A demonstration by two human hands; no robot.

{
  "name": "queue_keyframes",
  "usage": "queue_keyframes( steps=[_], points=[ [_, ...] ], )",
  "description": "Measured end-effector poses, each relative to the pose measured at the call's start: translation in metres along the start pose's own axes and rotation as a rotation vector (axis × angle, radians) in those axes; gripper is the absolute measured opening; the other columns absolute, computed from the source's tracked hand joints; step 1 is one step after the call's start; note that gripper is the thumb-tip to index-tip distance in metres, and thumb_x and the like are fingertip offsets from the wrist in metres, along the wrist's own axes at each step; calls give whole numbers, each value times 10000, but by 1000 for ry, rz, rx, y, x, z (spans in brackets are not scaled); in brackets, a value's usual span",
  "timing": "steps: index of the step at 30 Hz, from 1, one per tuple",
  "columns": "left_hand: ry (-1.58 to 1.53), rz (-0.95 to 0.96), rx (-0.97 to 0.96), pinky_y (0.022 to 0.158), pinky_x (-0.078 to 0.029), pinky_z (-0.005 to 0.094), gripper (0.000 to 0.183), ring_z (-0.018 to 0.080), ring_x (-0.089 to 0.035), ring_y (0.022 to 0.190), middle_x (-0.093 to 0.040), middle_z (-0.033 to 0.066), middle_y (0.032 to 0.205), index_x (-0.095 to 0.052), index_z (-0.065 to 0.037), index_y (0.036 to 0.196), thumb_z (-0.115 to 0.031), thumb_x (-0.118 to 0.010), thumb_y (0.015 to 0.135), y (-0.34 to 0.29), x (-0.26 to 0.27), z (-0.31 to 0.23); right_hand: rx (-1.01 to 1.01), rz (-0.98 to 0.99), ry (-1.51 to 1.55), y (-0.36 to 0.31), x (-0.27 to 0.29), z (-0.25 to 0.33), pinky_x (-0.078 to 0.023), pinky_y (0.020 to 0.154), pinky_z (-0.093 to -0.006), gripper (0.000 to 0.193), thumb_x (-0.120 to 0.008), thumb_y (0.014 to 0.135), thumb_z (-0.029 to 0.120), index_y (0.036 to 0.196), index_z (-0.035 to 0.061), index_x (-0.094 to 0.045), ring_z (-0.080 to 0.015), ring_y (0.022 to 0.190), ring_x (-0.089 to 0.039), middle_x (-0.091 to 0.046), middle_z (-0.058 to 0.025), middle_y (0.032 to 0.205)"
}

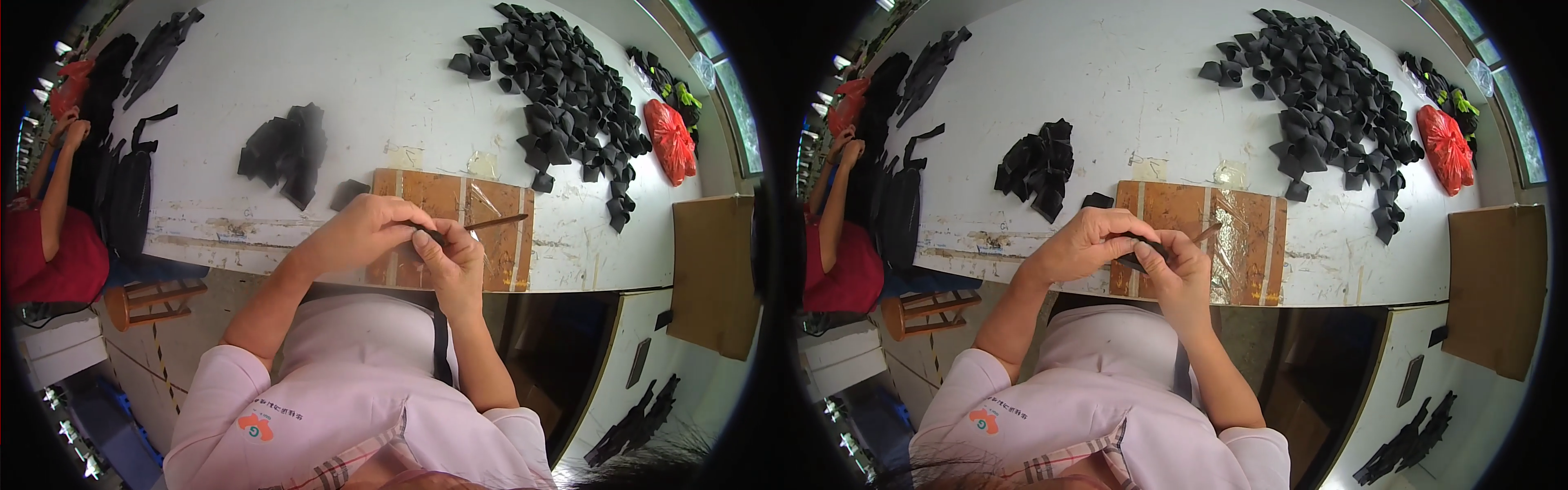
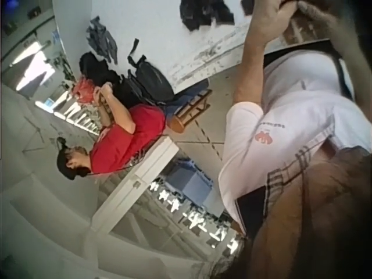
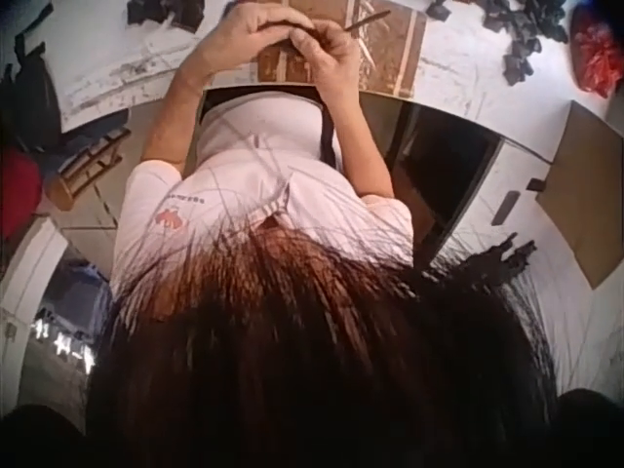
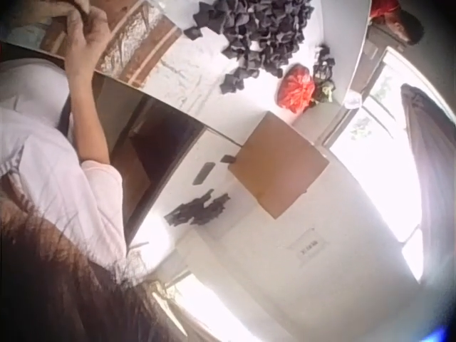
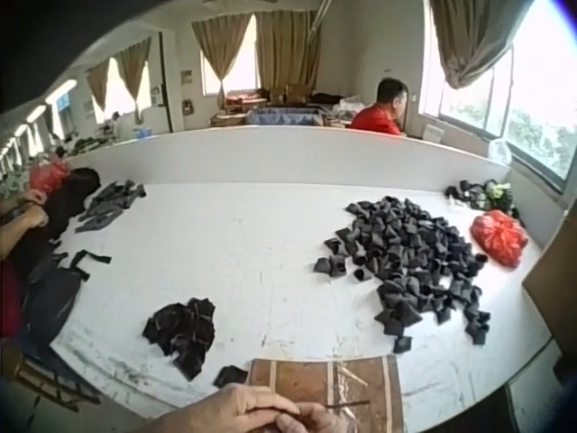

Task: The person is assembling or trimming small black rubber or foam components on a factory workbench.

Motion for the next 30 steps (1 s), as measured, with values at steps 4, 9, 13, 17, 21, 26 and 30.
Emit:
queue_keyframes(
  steps=[4, 9, 13, 17, 21, 26, 30],
  points=[
    [-854, -380, 172, 662, -431, 244, 272, 97, -524, 733, -565, 46, 877, -496, -1, 1072, -77, -542, 815, -24, -7, 20, -212, -27, 513, -9, 3, -17, -434, 575, -216, 102, -579, 825, 113, 854, 16, -571, -95, 653, -537, -599, -42, 778],
    [-924, -316, 202, 648, -457, 236, 206, 115, -554, 712, -576, 84, 856, -505, 25, 973, -33, -561, 783, -34, -35, 23, -300, -12, 712, -23, -4, -27, -443, 597, -254, 130, -543, 849, 154, 880, 28, -552, -142, 664, -545, -590, -61, 795],
    [-850, -296, 234, 660, -516, 251, 149, 134, -591, 715, -582, 93, 829, -516, 52, 921, 3, -555, 786, -35, -40, 28, -320, -35, 775, -26, -4, -30, -448, 597, -258, 135, -529, 859, 166, 883, 34, -544, -145, 654, -539, -582, -53, 786],
    [-766, -382, 247, 606, -487, 217, 90, 100, -564, 654, -587, 69, 761, -540, 42, 866, 17, -563, 783, -36, -36, 29, -308, -10, 660, -26, 2, -35, -448, 554, -242, 148, -567, 833, 143, 905, 16, -544, -147, 653, -540, -580, -62, 770],
    [-318, -465, 255, 589, -462, 232, 63, 106, -560, 645, -599, 65, 773, -551, 29, 809, -7, -582, 767, -42, -20, 27, 473, -428, -810, -48, 25, 56, -459, 516, -263, 236, -657, 741, 79, 916, -34, -547, -142, 615, -540, -547, -98, 780],
    [-124, -437, 60, 544, -434, 267, 68, 160, -556, 585, -571, 86, 656, -548, -6, 776, -3, -599, 731, -36, -27, -2, 477, -216, -623, -49, 8, 58, -451, 529, -276, 126, -651, 724, 52, 819, 5, -582, -192, 645, -534, -521, -91, 764],
    [302, -728, -126, 496, -446, 309, 92, 171, -587, 581, -595, 86, 682, -558, -7, 817, -10, -597, 734, -50, -18, -23, 735, -248, -936, -54, -9, 73, -411, 515, -324, 157, -631, 666, -1, 808, 18, -565, -244, 644, -498, -508, -97, 751]
  ],
)
Point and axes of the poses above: each hand's wrist, its own y-axis towards the middle knuckle, its own x-axis out of the back of the hand, z = x × y, the point moved 10 cm from there along y, towards the middle knuckle
